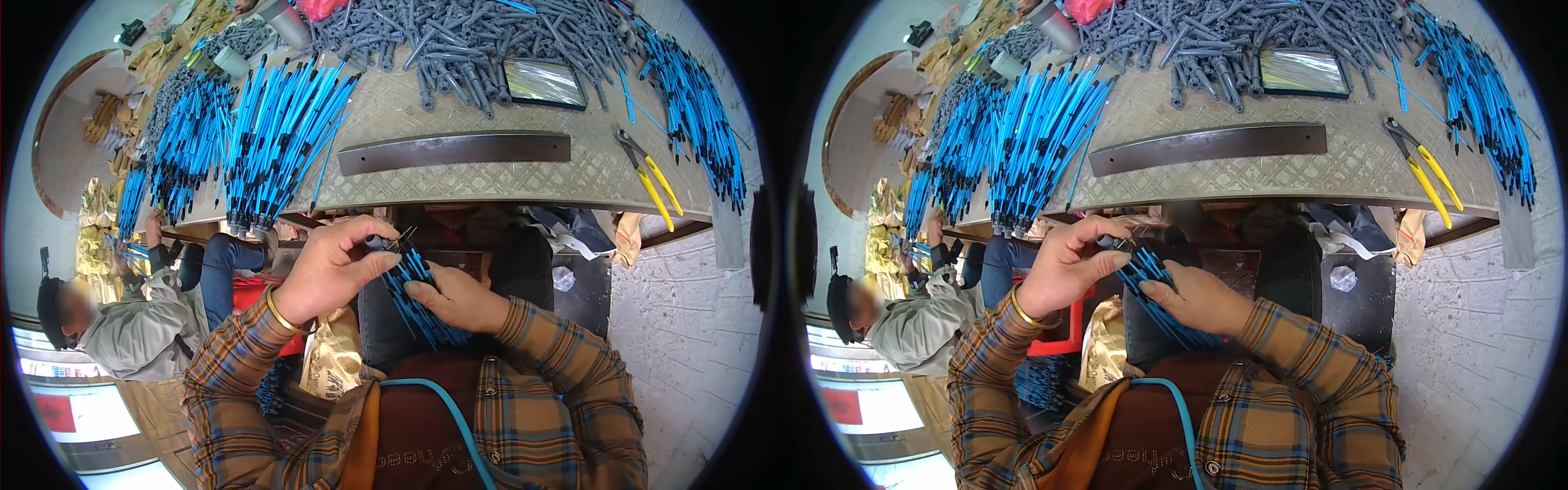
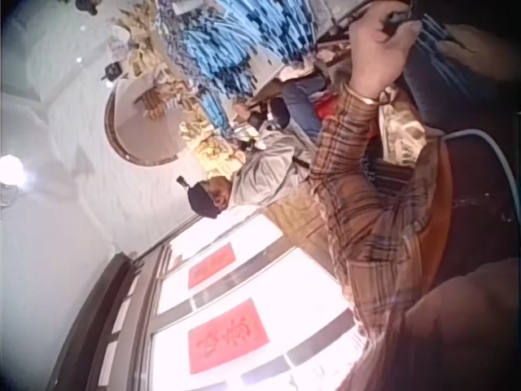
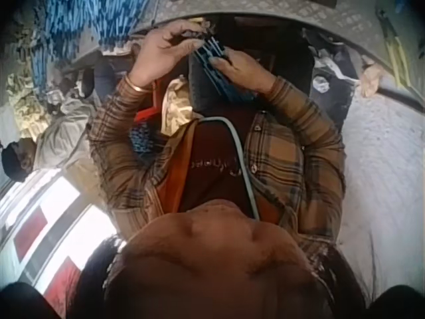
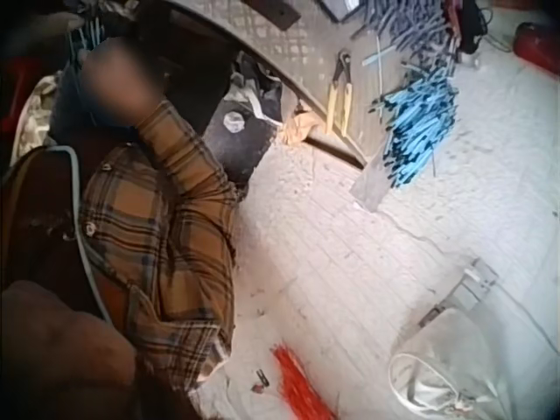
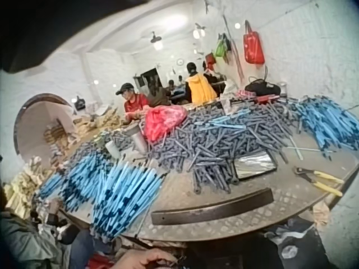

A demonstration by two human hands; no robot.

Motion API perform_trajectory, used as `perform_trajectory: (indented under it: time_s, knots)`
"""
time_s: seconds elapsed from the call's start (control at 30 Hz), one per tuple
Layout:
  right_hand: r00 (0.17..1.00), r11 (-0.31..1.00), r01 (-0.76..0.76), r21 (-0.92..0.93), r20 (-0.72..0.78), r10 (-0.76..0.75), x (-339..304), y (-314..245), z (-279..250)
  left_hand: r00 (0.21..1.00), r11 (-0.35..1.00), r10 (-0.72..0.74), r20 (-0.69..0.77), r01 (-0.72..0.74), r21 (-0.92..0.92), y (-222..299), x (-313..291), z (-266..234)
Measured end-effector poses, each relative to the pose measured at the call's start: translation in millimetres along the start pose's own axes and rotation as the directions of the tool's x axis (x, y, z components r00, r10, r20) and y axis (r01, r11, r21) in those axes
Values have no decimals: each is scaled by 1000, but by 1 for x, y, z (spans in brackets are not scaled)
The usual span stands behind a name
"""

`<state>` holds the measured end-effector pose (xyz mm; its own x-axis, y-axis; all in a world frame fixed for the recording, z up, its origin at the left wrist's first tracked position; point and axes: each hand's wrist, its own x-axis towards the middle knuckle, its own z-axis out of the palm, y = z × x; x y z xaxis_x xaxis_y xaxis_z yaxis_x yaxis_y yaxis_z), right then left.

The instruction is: The person assembles umbrella frames by aligning ribs on a jig, fastening them around a central plastic runner with wire, and twisting and cutting the wire using pliers.

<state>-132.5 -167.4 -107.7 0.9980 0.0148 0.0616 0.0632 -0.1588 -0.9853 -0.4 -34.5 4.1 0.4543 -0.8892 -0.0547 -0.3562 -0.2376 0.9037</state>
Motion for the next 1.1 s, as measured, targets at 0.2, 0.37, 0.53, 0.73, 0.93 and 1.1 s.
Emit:
perform_trajectory:
  time_s: [0.2, 0.37, 0.53, 0.73, 0.93, 1.1]
  knots:
    - [948, 986, 37, -164, -307, -86, -9, -19, 15, 986, 993, -102, 133, 109, -41, 0, 1, -12]
    - [998, 991, 15, -134, 65, -6, 5, -11, -17, 992, 976, -42, 116, 66, -206, 0, 2, -14]
    - [943, 963, 80, 256, 294, -156, 19, 6, -30, 988, 962, -42, 148, 80, -263, -1, 4, -10]
    - [970, 997, -48, 68, 240, 31, 13, -11, -26, 985, 816, -136, -105, 52, -575, -37, -15, 28]
    - [995, 993, -63, -96, 65, 69, 3, -17, -13, 932, 988, 83, -352, -123, -92, -33, -11, 55]
    - [998, 984, -56, -168, -49, 49, -3, -22, -1, 885, 970, 52, -462, -155, -187, -39, -7, 65]
